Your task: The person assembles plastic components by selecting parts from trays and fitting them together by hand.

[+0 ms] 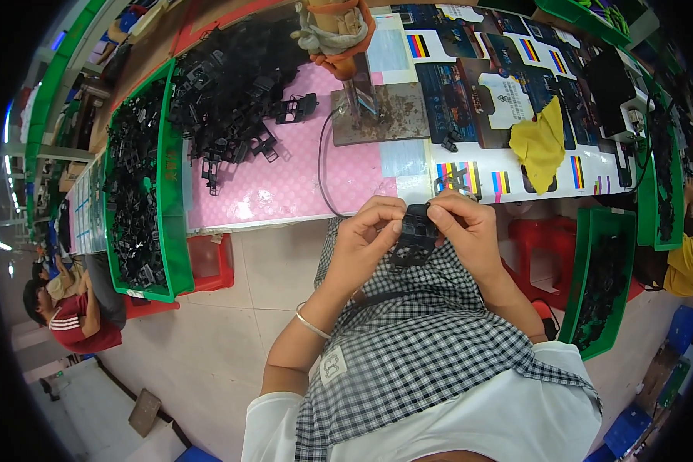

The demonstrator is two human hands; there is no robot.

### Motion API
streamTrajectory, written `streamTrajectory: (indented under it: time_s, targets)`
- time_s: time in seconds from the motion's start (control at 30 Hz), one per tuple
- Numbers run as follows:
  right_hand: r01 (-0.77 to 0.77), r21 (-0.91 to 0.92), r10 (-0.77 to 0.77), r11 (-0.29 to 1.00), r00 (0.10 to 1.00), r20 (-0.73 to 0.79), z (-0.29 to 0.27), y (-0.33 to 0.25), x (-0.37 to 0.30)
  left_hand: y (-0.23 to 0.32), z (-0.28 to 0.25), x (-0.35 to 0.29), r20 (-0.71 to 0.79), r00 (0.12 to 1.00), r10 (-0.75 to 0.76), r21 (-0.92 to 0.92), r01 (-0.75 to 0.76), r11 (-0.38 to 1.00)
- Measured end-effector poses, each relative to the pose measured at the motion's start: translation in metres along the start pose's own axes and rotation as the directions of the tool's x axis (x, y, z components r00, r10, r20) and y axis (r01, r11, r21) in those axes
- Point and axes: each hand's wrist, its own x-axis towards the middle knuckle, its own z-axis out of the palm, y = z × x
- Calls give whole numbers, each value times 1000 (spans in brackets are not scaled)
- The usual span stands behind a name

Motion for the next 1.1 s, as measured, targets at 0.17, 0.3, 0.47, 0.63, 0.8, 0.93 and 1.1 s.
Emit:
streamTrajectory:
  time_s: [0.17,0.3,0.47,0.63,0.8,0.93,1.1]
  targets:
    - [-4,-23,5,1000,999,37,0,2,1,2,-3,-4,-28,979,-204,-143,198,970]
    - [-123,6,122,992,987,105,3,2,1,0,-7,-7,-2,963,-270,-241,261,935]
    - [-225,12,218,974,955,201,4,-3,0,-5,-17,-10,-11,978,-210,-222,202,954]
    - [-226,-33,228,974,957,178,2,8,1,-6,-23,-13,12,959,-283,-147,282,948]
    - [-242,-19,241,970,951,197,2,15,0,-3,-24,-16,92,959,-266,-99,275,956]
    - [-258,-53,263,965,936,235,0,14,-1,-5,-25,-18,123,941,-314,-95,326,941]
    - [-230,-85,244,969,939,240,1,14,0,-6,-22,-22,76,929,-361,-65,366,928]
